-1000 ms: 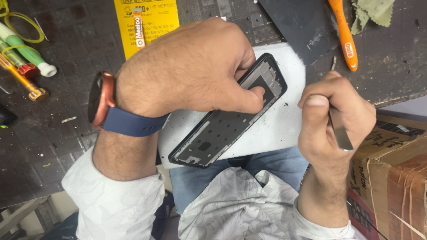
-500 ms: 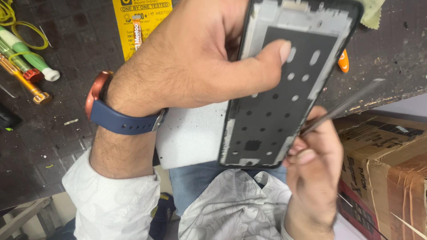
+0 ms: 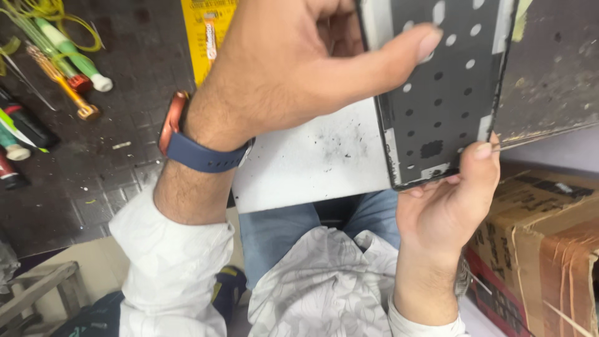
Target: The person uses a metal prying tool to separate the screen assembly from the smartphone frame and then scrapes adhesive residue from the frame's inner surface. The person handles the phone and a replacement screen part while working at a cluttered workbench.
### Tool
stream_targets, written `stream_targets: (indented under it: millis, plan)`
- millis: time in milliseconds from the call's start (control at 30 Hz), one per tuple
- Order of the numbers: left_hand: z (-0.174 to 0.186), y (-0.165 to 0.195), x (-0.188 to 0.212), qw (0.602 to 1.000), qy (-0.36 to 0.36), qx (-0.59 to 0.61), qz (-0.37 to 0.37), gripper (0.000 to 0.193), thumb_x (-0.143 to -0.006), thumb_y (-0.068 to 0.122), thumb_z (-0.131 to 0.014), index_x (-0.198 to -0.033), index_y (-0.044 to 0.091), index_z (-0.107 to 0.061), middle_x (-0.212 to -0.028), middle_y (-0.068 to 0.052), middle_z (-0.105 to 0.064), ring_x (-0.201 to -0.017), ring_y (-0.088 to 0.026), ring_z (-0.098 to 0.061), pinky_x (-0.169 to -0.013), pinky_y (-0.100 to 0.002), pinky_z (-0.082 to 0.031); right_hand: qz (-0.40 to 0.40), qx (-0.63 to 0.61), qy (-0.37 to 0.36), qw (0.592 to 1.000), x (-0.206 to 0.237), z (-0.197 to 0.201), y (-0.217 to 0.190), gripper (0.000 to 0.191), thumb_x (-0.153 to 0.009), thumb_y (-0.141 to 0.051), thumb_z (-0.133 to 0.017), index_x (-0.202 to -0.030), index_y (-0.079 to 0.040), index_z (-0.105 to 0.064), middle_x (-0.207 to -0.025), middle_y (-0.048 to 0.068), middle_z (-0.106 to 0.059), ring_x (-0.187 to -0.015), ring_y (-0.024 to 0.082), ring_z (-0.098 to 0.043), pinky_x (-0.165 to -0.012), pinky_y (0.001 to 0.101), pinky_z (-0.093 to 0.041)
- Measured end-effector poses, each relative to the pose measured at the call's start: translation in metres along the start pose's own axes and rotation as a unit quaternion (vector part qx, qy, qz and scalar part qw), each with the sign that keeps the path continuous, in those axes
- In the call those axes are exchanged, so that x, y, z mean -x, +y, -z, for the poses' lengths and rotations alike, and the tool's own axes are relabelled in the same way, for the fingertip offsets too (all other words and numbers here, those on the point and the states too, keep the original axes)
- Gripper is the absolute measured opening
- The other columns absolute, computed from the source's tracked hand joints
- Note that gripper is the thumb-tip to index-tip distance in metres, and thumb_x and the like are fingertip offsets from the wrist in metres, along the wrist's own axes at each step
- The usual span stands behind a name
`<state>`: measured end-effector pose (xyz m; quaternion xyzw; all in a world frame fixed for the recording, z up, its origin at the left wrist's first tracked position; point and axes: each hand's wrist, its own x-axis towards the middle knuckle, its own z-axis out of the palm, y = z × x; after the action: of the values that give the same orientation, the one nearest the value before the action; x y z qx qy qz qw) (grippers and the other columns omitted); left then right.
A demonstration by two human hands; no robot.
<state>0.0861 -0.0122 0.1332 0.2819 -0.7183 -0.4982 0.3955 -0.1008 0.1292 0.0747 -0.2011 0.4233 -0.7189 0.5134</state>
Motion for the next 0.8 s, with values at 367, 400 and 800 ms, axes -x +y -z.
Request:
stream_targets:
  millis: [367,400,800]
  plan:
    - [-0.052,0.006,0.076,0.921,0.297,0.225,0.116,0.041,-0.102,0.001,-0.072,-0.136,-0.004,-0.051,-0.101,-0.01,-0.073,-0.088,-0.01,-0.069,-0.069,-0.021,-0.053,0.166,0.094,-0.018,0.981,-0.013,0.004,0.017,0.043,-0.117,-0.044,-0.054,-0.102,-0.005,-0.047,-0.091,0.005,-0.054,-0.082,0.013,-0.055,-0.08,0.0289,-0.046]
    - [-0.06,0.003,0.084,0.906,0.32,0.244,0.13,0.038,-0.101,0.0,-0.07,-0.134,-0.004,-0.053,-0.103,-0.011,-0.073,-0.088,-0.011,-0.07,-0.064,-0.022,-0.052,0.184,0.114,-0.017,0.976,-0.015,0.006,0.02,0.044,-0.117,-0.045,-0.053,-0.1,-0.005,-0.046,-0.087,0.005,-0.053,-0.077,0.012,-0.053,-0.075,0.0285,-0.044]
    - [-0.081,-0.018,0.112,0.879,0.392,0.221,0.159,0.014,-0.107,0.006,-0.064,-0.115,-0.004,-0.065,-0.096,-0.012,-0.075,-0.08,-0.013,-0.072,-0.062,-0.026,-0.058,0.163,0.06,-0.064,0.983,-0.03,0.025,0.028,0.029,-0.105,-0.022,-0.054,-0.086,-0.005,-0.041,-0.072,0.004,-0.038,-0.064,0.017,-0.043,-0.063,0.0317,-0.039]
